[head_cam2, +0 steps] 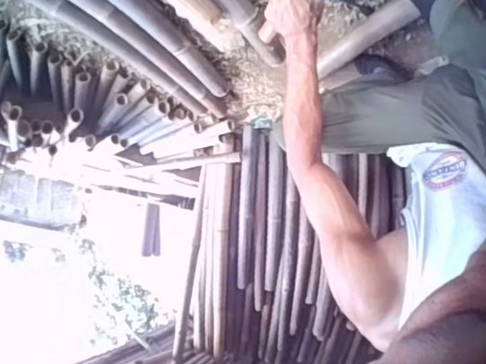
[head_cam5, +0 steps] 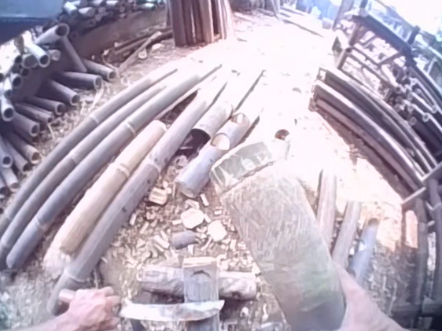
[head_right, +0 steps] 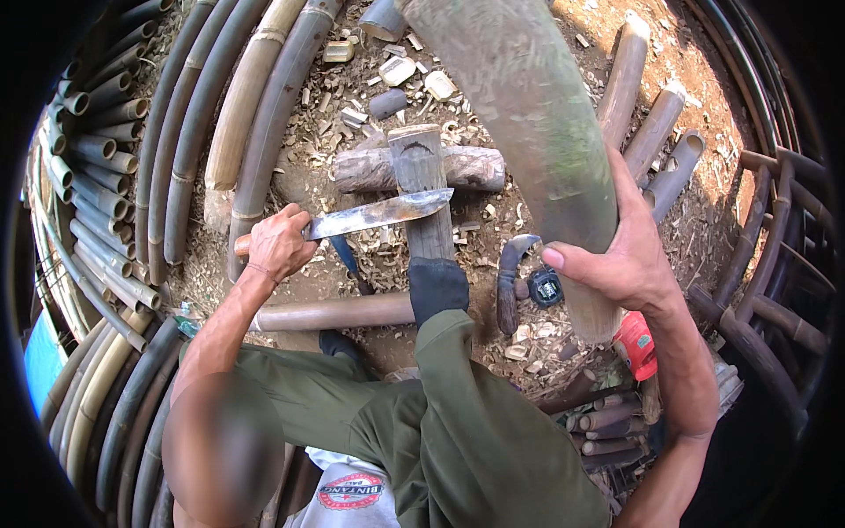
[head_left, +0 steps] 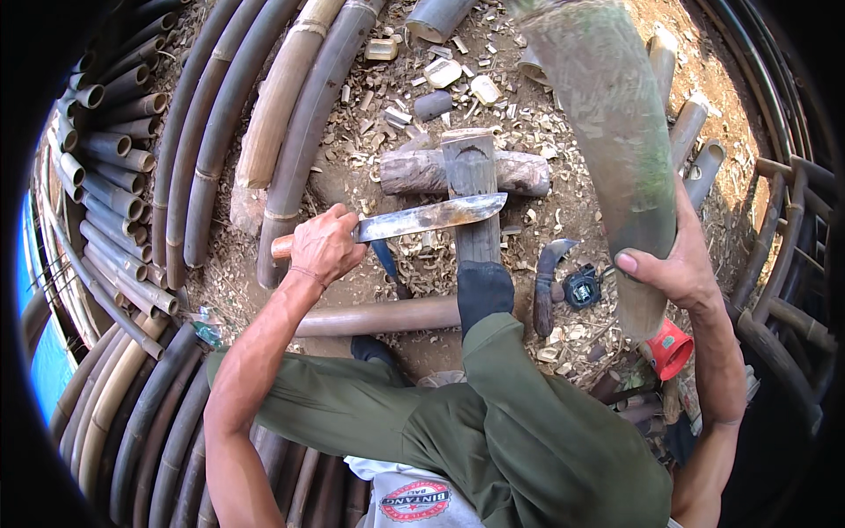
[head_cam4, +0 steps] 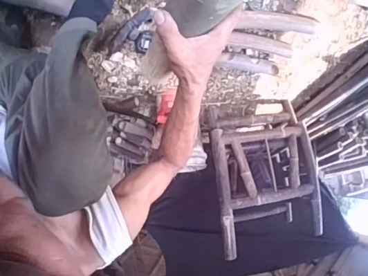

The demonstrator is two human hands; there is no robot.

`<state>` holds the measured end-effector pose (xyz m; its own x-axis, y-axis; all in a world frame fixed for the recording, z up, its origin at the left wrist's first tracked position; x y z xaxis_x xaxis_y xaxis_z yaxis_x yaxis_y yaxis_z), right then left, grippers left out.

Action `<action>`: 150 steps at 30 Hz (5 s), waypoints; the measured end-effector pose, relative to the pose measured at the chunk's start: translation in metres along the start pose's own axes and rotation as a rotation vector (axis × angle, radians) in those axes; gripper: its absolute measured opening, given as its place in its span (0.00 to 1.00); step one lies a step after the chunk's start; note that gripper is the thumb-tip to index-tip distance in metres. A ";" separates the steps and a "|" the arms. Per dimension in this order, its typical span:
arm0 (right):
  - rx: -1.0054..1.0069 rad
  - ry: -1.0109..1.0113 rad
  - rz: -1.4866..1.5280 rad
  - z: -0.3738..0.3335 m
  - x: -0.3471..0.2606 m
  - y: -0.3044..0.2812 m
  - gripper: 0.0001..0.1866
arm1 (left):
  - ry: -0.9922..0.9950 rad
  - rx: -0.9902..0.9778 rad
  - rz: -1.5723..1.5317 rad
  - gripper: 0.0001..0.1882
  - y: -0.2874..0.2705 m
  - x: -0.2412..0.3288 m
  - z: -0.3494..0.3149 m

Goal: The person trims bamboo stalks with a machete, shapes the interior of a bamboo segment with a drawknife, and fits a long bamboo stalk into a hole in another stalk.

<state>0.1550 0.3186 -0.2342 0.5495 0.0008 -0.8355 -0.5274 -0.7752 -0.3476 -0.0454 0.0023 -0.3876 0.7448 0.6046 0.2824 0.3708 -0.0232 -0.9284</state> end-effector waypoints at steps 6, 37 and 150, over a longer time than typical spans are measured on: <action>-0.296 -1.107 -0.530 -0.040 -0.026 0.062 0.42 | -0.018 -0.100 -0.019 0.12 0.007 -0.008 0.020; -0.719 -1.016 -0.785 -0.072 -0.009 0.102 0.51 | 0.052 -0.126 0.043 0.12 0.008 -0.010 0.032; 0.163 -0.493 -0.416 0.022 0.008 0.036 0.54 | -0.085 -0.229 0.110 0.32 -0.031 -0.032 0.081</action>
<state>0.1260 0.3050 -0.2630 0.3881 0.5982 -0.7011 -0.4478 -0.5425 -0.7108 -0.1254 0.0480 -0.3868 0.7420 0.6529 0.1523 0.4133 -0.2667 -0.8706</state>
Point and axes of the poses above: each hand's wrist, its own z-axis towards the middle knuckle, its own y-axis out of the palm, x = y × z, the point moved 8 cm from there along z, towards the middle knuckle, and after that the axes turned 15 degrees about x, right-handed, at the moved point
